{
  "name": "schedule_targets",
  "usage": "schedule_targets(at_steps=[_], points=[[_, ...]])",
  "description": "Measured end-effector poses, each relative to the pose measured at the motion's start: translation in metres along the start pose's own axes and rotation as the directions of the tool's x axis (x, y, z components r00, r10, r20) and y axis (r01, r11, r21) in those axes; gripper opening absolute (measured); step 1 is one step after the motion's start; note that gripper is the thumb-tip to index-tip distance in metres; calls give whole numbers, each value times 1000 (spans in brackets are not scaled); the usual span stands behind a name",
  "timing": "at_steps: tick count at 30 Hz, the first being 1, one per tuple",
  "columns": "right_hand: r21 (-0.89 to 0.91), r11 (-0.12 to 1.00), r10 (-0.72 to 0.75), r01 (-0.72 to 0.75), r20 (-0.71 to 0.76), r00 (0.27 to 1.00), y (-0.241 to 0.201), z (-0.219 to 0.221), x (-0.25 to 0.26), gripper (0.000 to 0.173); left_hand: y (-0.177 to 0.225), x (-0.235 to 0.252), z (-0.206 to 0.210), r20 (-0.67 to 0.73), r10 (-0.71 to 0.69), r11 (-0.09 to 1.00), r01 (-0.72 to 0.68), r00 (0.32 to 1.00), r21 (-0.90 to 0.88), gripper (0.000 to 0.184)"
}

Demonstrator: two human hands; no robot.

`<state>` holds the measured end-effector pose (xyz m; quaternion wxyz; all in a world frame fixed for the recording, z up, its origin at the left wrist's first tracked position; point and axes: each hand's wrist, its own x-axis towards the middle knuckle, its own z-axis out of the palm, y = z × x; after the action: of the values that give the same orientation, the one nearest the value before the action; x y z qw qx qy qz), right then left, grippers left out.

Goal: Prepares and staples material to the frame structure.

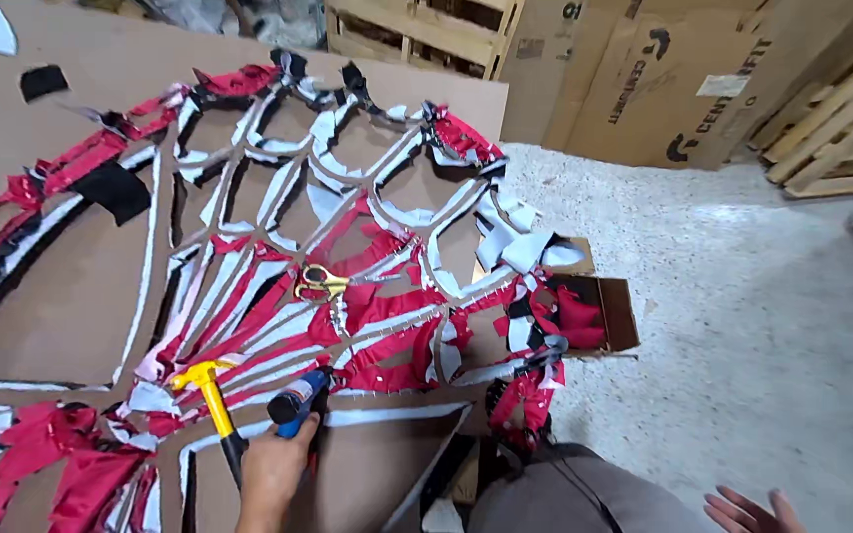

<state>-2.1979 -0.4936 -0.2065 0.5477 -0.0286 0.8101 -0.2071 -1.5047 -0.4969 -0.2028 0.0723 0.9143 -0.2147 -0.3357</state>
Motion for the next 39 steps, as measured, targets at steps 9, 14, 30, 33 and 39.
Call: schedule_targets(at_steps=[9, 14, 30, 33, 39], points=[[0, 1000, 2, -2, -49, 999, 19, -6, 12, 81, -2, -1, 0, -15, 18, 999, -18, 1000, -35, 45], [3, 1000, -6, 7, -57, 998, 21, -3, 13, 80, -5, 2, 2, -23, 31, 997, -33, 999, -76, 43], [-32, 999, 0, -1, -29, 1000, 32, -2, 18, 74, -2, -1, 1, -40, 53, 997, -55, 998, -54, 45], [-19, 1000, -4, 3, -28, 1000, 35, -3, 18, 73, -3, 0, 2, -35, 55, 996, -57, 998, -66, 44], [-20, 1000, 13, -14, -34, 999, 39, -10, 18, 72, -4, 2, 3, -40, 61, 995, -64, 997, -77, 44]])
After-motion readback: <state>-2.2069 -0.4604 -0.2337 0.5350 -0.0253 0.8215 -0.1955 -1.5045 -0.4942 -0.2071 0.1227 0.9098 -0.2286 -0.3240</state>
